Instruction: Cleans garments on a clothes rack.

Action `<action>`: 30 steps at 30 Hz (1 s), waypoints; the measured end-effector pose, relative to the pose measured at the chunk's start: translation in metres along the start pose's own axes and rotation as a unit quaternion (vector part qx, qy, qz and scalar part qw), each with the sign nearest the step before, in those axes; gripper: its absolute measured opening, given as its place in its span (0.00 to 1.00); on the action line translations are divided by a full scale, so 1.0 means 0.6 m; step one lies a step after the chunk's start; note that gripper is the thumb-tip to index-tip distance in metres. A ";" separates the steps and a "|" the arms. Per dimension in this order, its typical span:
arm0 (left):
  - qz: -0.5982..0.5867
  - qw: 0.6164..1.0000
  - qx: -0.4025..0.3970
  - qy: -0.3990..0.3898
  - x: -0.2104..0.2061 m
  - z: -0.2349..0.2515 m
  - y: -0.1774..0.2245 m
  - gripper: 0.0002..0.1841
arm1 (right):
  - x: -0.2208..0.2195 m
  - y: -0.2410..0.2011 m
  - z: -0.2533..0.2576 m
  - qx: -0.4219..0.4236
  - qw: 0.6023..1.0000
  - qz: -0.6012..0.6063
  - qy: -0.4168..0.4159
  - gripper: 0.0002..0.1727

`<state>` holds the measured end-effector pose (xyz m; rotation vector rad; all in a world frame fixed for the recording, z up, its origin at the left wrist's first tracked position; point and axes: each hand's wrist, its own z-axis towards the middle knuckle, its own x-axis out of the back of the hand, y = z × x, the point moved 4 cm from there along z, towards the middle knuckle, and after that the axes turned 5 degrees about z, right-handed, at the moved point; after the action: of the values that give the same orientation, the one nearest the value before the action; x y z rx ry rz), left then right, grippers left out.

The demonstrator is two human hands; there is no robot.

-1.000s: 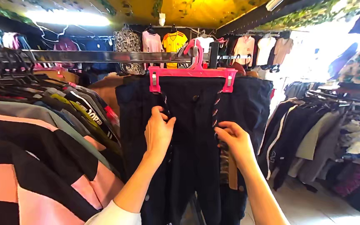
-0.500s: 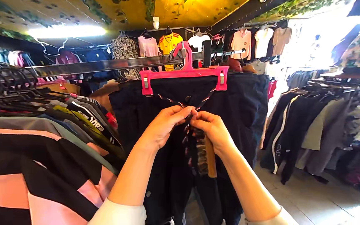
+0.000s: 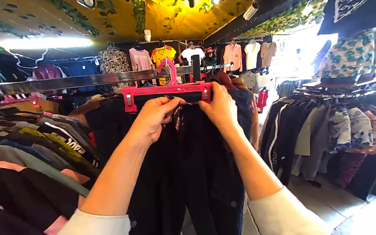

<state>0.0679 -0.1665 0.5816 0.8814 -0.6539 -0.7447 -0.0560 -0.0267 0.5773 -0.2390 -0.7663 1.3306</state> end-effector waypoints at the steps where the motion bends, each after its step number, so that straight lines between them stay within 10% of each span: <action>1: 0.001 1.000 0.003 0.000 0.004 0.007 0.005 0.10 | -0.002 -0.002 0.013 -0.030 0.999 -0.014 -0.032 0.34; 13: -0.021 0.994 0.014 0.103 0.071 0.020 -0.002 0.14 | 0.001 -0.002 0.014 -0.041 0.998 -0.030 -0.034 0.29; 18: -0.013 0.998 0.001 0.068 0.016 -0.066 -0.021 0.09 | 0.014 0.006 -0.086 0.121 0.982 0.091 0.112 0.16; 23: -0.014 0.998 -0.001 0.055 -0.003 -0.078 -0.057 0.06 | -0.066 -0.003 -0.161 -0.051 0.941 0.276 -0.191 0.09; 27: -0.018 0.996 -0.008 0.087 -0.005 -0.081 -0.057 0.05 | -0.094 -0.003 -0.127 -0.063 0.928 0.321 -0.180 0.07; 30: -0.036 0.996 0.030 0.079 -0.013 -0.087 -0.064 0.06 | -0.093 -0.007 -0.107 -0.133 0.839 0.486 -0.205 0.17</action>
<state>0.0918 -0.1540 0.5219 1.0117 -0.5089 -0.7149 -0.0150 -0.0625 0.5118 -0.6360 -1.2815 2.2834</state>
